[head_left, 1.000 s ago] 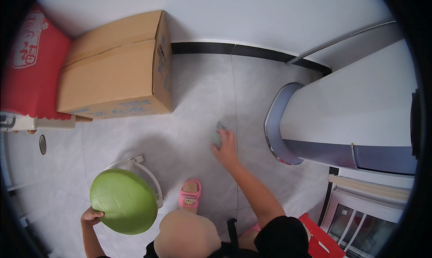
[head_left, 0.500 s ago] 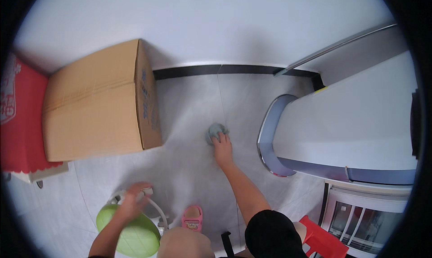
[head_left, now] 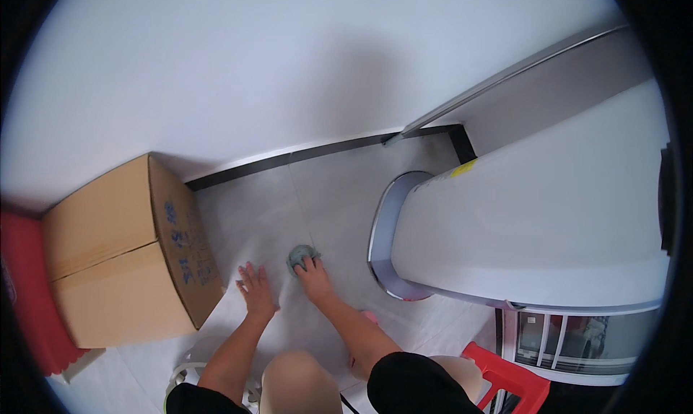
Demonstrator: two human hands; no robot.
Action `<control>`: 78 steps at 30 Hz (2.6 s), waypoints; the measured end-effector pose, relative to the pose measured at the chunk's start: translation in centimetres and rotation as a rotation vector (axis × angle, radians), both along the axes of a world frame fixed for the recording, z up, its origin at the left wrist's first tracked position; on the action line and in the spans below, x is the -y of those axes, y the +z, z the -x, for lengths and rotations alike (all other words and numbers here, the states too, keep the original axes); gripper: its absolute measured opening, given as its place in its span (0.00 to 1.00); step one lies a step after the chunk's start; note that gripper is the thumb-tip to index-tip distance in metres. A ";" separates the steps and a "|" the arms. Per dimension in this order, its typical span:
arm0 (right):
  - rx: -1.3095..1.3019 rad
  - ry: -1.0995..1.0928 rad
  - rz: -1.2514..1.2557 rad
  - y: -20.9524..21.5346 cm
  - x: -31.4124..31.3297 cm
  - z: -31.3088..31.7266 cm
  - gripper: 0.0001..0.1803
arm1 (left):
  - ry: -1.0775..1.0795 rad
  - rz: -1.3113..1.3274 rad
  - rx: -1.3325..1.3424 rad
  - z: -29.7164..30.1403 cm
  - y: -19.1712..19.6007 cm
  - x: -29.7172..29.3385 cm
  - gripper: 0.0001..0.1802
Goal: The person cleans the floor around a white appliance using a cloth. They move a green stool aside to access the area, wipe the floor and the appliance's base, then return the stool to its original position.
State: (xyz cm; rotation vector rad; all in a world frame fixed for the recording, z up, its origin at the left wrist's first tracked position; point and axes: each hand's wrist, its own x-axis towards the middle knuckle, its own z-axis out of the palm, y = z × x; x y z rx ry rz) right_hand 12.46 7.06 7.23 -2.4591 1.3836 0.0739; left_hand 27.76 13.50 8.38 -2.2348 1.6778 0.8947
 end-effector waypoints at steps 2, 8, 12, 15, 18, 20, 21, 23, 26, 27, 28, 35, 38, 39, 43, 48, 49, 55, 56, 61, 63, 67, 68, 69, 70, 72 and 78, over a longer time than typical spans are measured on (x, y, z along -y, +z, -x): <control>0.070 0.038 0.012 -0.5 2.0 0.5 0.16 | -0.010 0.022 -0.038 -0.7 0.1 -0.3 0.61; -0.002 -0.053 0.024 -2.2 10.2 2.4 0.19 | 0.801 -0.314 -1.149 -3.1 1.1 -8.1 0.17; -0.122 -0.049 -0.045 -2.5 11.2 0.8 0.19 | 1.065 -0.499 -1.449 -0.5 11.3 -2.6 0.17; -0.148 -0.155 -0.134 -2.3 11.3 -1.5 0.17 | 1.009 -0.292 -1.404 0.4 17.8 1.6 0.15; -0.166 -0.257 -0.168 -3.0 11.7 -1.3 0.17 | 0.921 -0.146 -1.360 0.3 22.1 -1.0 0.14; -0.163 -0.260 -0.221 -2.8 11.4 -2.4 0.17 | 0.904 -0.045 -1.296 -0.1 24.8 -8.0 0.13; -0.170 -0.270 -0.226 -2.5 12.0 -2.6 0.17 | 0.877 0.011 -1.281 0.5 27.3 -5.0 0.13; -0.184 -0.152 -0.240 -1.3 12.4 -2.2 0.17 | 0.540 -0.189 -1.167 -0.7 27.8 -1.5 0.11; -0.027 -0.219 -0.288 -2.9 13.0 -0.7 0.22 | 0.312 -0.251 -0.994 -0.2 29.1 3.7 0.09; 0.120 -0.379 -0.547 -1.9 14.0 -1.1 0.25 | 0.303 -0.179 -0.945 0.0 29.0 4.9 0.10; 0.283 -0.538 -0.803 -1.0 15.0 -1.5 0.29 | 0.287 -0.110 -0.897 -0.1 28.9 6.4 0.10; 1.049 -0.714 -1.533 11.2 17.1 -1.6 0.27 | -0.193 0.384 -0.483 -1.8 24.9 17.7 0.40; 1.239 -0.489 -1.463 15.0 15.8 -0.4 0.26 | -0.410 0.326 -0.734 -0.6 20.7 20.1 0.40; 1.283 -0.416 -1.431 16.1 15.7 -0.3 0.26 | -0.314 0.339 -0.874 -0.2 22.0 20.6 0.34; 1.321 -0.644 -1.199 21.0 19.8 3.8 0.23 | -0.100 0.391 -0.932 -2.2 21.4 21.2 0.21; 1.392 -1.170 0.231 25.4 35.3 12.8 0.09 | 0.406 0.253 -1.240 -6.0 15.9 20.0 0.13; 1.243 -1.230 0.467 25.0 38.3 16.0 0.12 | 0.362 0.308 -1.281 -6.2 13.8 19.9 0.11; 0.729 -1.283 0.890 29.9 46.3 18.3 0.25 | 0.522 0.172 -1.548 -9.1 4.8 18.2 0.14; 0.757 -1.279 0.884 30.8 46.5 18.4 0.27 | 0.566 0.200 -1.473 -8.9 5.6 18.3 0.13; 0.872 -1.178 0.641 33.2 47.9 20.3 0.27 | 0.490 0.182 -1.466 -9.8 9.1 19.3 0.15; 0.840 -1.194 0.648 33.7 48.5 20.9 0.25 | 0.448 0.193 -1.567 -9.7 9.4 19.1 0.15; 0.836 -1.238 0.758 33.9 48.8 22.2 0.19 | 0.373 0.205 -1.254 -9.1 10.7 19.5 0.16; 0.874 -1.251 0.782 33.8 48.7 22.5 0.17 | 0.383 0.225 -1.292 -8.7 11.3 19.4 0.16; 0.946 -1.301 0.812 34.1 48.3 21.3 0.16 | 0.396 0.253 -1.321 -8.6 12.3 19.2 0.16; 1.017 -1.353 0.841 34.4 47.6 19.9 0.14 | 0.409 0.280 -1.349 -8.7 12.8 19.1 0.17; 1.167 -1.381 0.876 35.7 46.5 17.0 0.13 | 0.350 0.286 -1.390 -9.9 8.6 19.3 0.14; 1.238 -1.330 1.057 35.5 44.0 17.5 0.10 | 0.584 0.313 -1.382 -6.2 17.6 16.3 0.07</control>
